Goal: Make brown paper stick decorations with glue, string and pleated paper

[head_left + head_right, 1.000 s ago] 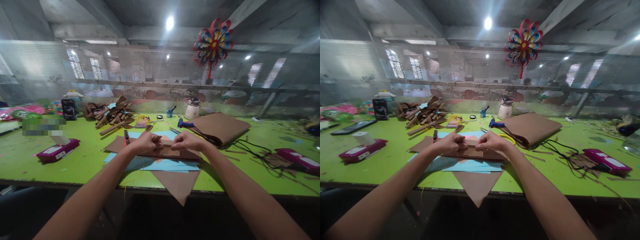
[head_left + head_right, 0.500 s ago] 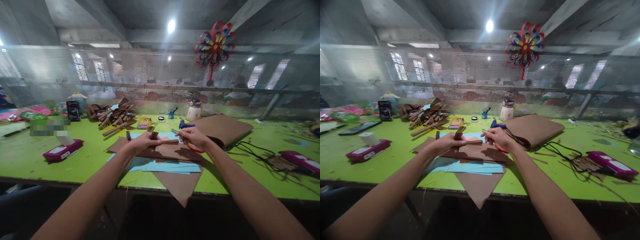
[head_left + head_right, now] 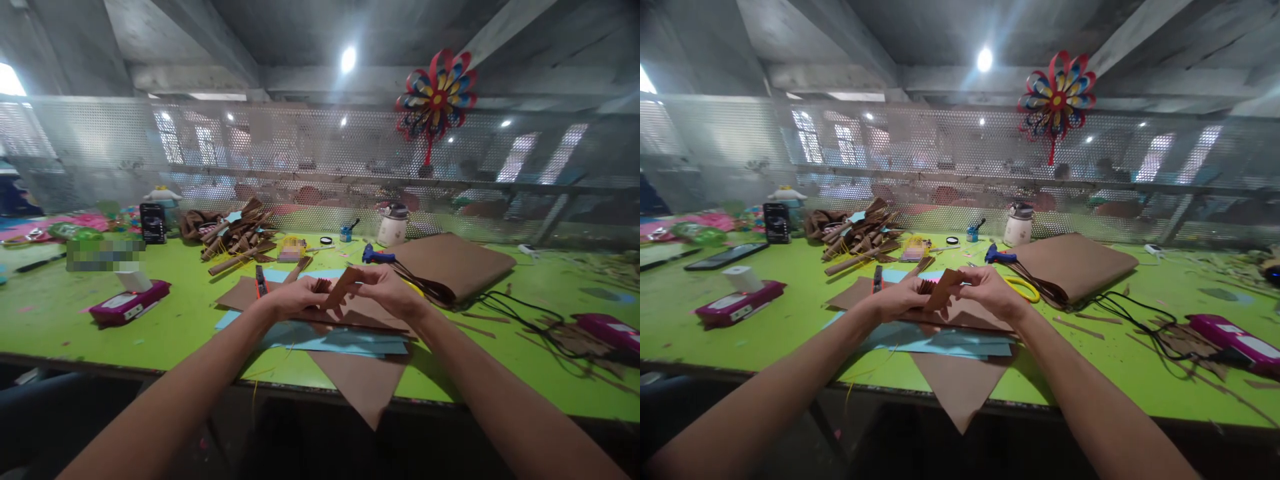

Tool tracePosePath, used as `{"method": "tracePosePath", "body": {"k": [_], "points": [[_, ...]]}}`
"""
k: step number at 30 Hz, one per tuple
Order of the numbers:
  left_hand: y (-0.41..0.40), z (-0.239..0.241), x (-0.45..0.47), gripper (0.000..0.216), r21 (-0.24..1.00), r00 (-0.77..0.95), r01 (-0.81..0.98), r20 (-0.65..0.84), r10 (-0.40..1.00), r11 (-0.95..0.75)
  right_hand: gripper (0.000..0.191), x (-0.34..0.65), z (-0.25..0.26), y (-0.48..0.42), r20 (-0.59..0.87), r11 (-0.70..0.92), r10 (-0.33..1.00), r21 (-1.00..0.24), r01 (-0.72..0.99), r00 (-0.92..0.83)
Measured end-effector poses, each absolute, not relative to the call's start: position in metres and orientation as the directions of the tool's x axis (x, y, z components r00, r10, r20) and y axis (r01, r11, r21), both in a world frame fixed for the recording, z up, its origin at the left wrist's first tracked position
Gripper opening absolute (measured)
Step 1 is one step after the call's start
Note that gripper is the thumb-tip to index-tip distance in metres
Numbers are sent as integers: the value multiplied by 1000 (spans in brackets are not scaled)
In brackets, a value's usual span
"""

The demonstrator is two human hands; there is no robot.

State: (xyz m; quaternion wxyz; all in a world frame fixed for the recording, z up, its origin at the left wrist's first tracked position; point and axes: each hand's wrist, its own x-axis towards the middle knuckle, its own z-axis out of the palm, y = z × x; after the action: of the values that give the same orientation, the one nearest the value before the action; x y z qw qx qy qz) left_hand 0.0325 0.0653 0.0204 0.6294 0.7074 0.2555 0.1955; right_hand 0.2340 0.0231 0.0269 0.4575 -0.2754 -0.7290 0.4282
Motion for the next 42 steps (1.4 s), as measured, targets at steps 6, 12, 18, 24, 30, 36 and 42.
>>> {"method": "tracePosePath", "body": {"k": [6,12,18,24,30,36,42], "points": [[75,23,31,30,988,625,66,70,778,-141,19,237,24,26,282,412,813,-897,161,-509],[65,23,39,31,937,659,130,163,734,-325,21,236,24,28,202,459,826,-784,418,-527],[68,20,41,25,909,597,157,224,770,-386,23,234,21,29,213,467,838,-757,457,-502],[70,26,37,19,952,446,121,201,872,-282,27,237,16,36,290,470,857,-779,415,-426],[74,26,32,16,924,505,166,221,835,-345,25,238,15,37,333,486,864,-748,452,-377],[80,18,30,24,898,613,224,172,771,-378,23,233,18,30,390,553,828,-683,477,-402],[85,15,29,17,895,620,200,200,759,-399,23,226,20,23,379,566,822,-627,535,-425]]}}
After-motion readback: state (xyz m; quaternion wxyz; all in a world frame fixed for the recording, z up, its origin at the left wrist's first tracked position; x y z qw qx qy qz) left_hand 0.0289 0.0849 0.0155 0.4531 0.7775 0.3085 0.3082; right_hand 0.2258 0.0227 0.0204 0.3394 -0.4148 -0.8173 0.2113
